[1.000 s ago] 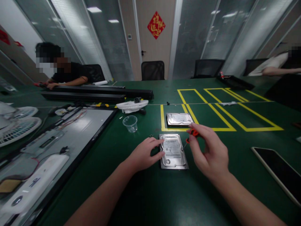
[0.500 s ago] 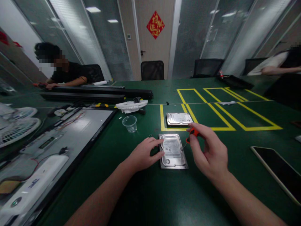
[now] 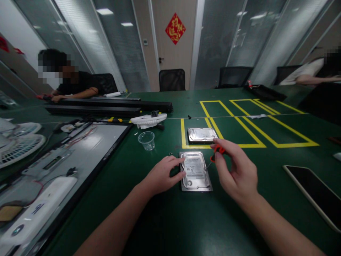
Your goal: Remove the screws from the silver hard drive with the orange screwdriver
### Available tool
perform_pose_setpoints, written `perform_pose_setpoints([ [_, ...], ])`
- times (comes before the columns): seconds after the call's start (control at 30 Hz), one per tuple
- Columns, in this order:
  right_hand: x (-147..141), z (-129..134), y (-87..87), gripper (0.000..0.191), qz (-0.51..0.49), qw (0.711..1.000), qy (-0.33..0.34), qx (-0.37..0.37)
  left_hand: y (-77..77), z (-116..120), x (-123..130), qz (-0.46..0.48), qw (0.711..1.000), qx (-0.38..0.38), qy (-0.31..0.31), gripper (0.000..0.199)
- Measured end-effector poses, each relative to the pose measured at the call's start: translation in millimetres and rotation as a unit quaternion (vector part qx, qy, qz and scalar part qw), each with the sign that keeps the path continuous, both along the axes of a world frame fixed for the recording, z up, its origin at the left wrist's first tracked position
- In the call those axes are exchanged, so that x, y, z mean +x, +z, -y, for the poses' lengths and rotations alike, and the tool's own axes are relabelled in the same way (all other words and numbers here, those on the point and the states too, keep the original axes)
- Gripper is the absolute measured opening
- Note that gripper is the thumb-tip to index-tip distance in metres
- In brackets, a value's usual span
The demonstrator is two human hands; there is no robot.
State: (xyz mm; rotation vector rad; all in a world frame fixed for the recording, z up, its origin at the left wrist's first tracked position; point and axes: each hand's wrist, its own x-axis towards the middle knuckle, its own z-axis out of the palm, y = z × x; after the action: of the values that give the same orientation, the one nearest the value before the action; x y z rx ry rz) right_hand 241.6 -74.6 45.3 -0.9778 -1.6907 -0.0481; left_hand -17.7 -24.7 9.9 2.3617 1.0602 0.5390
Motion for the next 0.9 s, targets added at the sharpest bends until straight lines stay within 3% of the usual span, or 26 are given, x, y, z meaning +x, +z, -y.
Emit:
perform_pose_setpoints([
  [0.1,0.6,-1.0,-1.6,0.052,-0.013,1.000,0.008,-0.014,0.1,0.0,-0.1,0.001,1.000,-0.001,0.000,0.051],
  [0.33,1.5,-3.7,6.4,0.040,0.035,0.994,-0.077,0.072,2.4,0.8,-1.0,-0.003,1.000,0.002,-0.001,0.052],
  [0.63,0.4,0.3,-6.4,0.054,-0.070,0.997,0.016,-0.036,-0.5,-0.3,-0.7,-0.002,1.000,0.006,-0.002,0.051],
  [0.9,3.4,-4.7,3.6,0.045,0.021,0.996,-0.062,0.063,2.1,0.6,-0.4,-0.005,1.000,0.002,0.000,0.052],
])
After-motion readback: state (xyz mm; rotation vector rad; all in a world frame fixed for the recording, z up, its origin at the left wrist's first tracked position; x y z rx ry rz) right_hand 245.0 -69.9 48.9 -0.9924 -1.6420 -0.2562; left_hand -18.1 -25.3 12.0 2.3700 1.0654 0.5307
